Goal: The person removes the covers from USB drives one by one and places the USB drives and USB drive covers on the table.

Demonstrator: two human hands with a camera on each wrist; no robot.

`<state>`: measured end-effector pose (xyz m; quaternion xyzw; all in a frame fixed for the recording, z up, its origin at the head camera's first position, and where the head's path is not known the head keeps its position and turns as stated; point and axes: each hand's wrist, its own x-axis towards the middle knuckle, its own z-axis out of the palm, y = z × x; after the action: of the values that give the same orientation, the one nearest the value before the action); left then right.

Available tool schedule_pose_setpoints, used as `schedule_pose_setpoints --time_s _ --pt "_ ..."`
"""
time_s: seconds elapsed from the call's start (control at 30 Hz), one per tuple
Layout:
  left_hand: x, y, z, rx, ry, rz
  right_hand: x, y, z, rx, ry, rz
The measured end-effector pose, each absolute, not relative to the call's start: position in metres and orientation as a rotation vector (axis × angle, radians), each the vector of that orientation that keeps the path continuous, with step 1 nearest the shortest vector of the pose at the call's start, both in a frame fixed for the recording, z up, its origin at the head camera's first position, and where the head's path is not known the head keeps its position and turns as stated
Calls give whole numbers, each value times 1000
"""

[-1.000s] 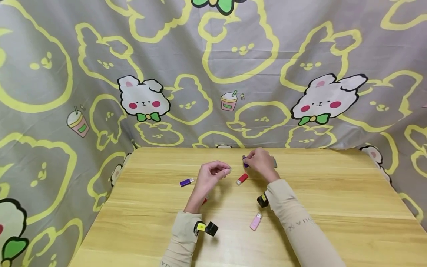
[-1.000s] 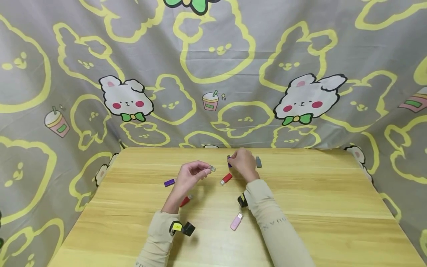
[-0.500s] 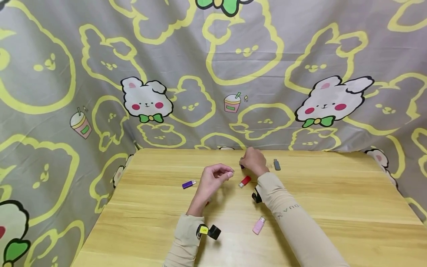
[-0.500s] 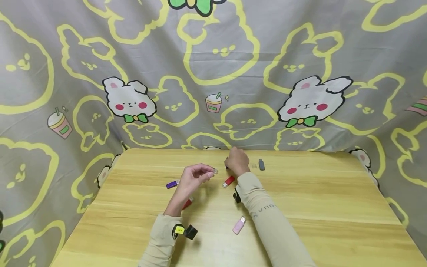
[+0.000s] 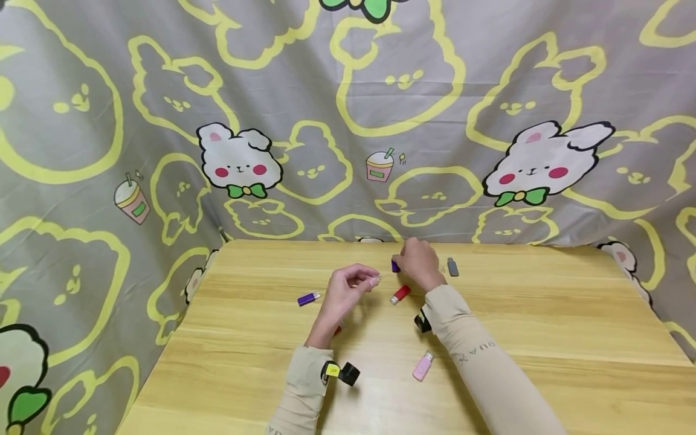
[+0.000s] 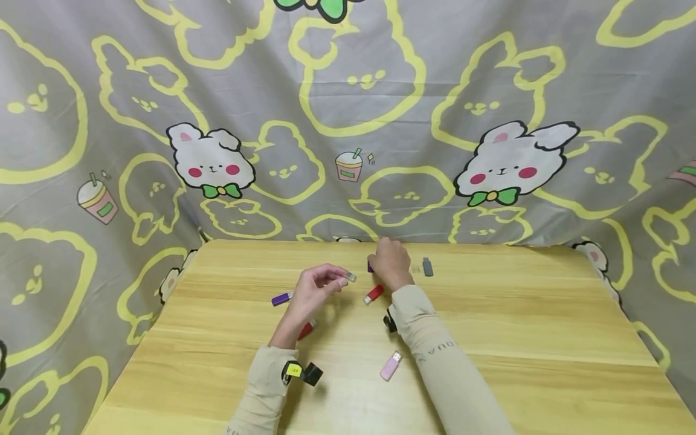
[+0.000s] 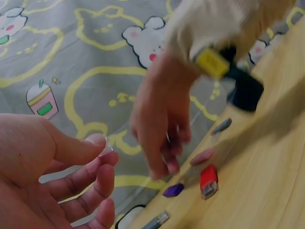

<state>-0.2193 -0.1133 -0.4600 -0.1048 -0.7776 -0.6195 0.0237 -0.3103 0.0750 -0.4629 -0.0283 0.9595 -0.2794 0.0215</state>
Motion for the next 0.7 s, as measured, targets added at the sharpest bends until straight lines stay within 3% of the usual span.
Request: schedule_pose_setpoints --time_s 0.3,0.7 --pt "-257 -107 -474 -279 -2604 -1662 -269 115 -441 -149 2968 -1147" --pt "-299 -94 -483 -352 -2868 -1246 -235 143 -444 -106 2984 -1512"
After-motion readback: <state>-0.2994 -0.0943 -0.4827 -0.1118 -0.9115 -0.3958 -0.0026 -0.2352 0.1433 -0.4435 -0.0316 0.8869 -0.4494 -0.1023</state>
